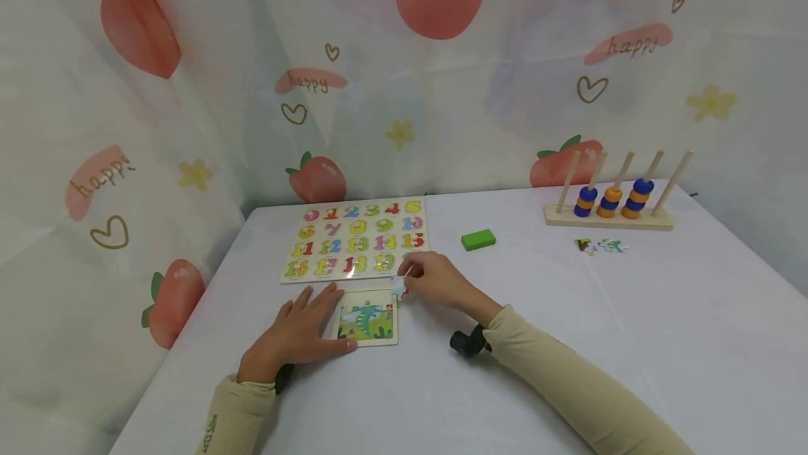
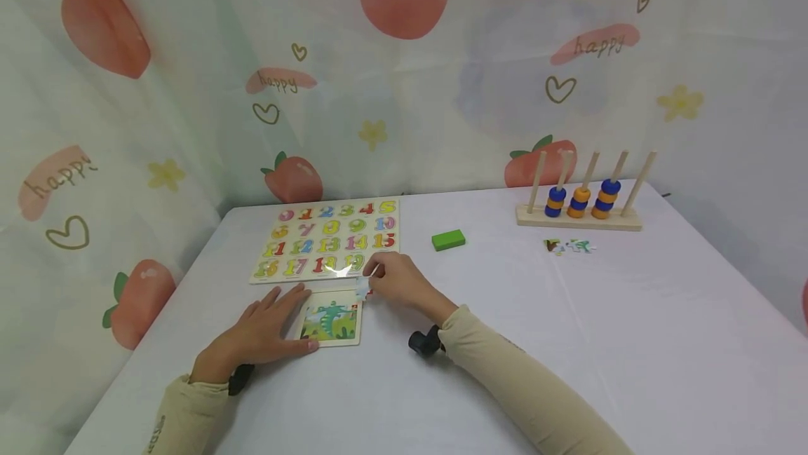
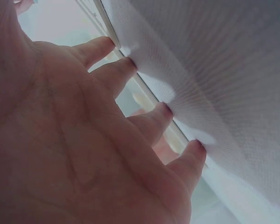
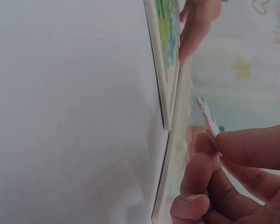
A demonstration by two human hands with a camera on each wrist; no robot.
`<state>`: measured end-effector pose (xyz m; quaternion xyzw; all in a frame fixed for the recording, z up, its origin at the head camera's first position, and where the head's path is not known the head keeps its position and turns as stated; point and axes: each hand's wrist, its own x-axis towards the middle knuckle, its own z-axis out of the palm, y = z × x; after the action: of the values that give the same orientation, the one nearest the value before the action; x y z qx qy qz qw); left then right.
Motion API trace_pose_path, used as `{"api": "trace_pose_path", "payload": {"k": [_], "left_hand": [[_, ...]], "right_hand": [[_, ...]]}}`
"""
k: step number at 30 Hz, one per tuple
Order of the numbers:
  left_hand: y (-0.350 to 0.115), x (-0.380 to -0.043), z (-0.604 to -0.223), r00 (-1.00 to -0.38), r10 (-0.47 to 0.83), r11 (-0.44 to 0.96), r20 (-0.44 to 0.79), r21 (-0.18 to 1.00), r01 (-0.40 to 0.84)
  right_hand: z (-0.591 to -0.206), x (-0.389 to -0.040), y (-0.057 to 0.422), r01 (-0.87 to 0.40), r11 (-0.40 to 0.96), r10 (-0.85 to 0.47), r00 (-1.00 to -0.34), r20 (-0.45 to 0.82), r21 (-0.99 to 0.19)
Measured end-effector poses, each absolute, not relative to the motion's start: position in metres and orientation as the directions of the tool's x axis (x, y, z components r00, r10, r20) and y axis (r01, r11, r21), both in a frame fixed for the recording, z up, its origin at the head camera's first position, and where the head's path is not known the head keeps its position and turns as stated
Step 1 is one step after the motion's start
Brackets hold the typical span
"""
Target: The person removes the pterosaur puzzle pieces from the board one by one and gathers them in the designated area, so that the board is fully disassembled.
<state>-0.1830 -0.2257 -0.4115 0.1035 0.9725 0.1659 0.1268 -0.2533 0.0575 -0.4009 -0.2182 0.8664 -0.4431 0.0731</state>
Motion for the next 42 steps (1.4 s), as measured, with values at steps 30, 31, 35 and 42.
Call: {"api": "trace_pose_path", "payload": {"k": [30, 31, 35, 42], "left_hand": [[-0.229, -0.181, -0.414, -0.943, 0.266, 0.908, -0.198, 0.381, 0.176], [-0.229, -0.181, -0.414, -0.943, 0.268, 0.907, -0.197, 0.381, 0.178], [-0.23, -0.181, -0.412, -0.942, 0.275, 0.906, -0.192, 0.379, 0.188], [-0.231, -0.182, -0.414, -0.94, 0.282, 0.905, -0.192, 0.378, 0.195]], "right_hand": [[-0.38, -0.275, 0.169, -0.201, 0.512, -0.242, -0.967, 0.084, -0.835], [-0.379, -0.276, 0.174, -0.192, 0.509, -0.234, -0.969, 0.079, -0.839], [-0.374, -0.279, 0.194, -0.152, 0.483, -0.189, -0.98, 0.066, -0.862], [-0.37, -0.282, 0.222, -0.094, 0.496, -0.1, -0.994, 0.05, -0.863]]}}
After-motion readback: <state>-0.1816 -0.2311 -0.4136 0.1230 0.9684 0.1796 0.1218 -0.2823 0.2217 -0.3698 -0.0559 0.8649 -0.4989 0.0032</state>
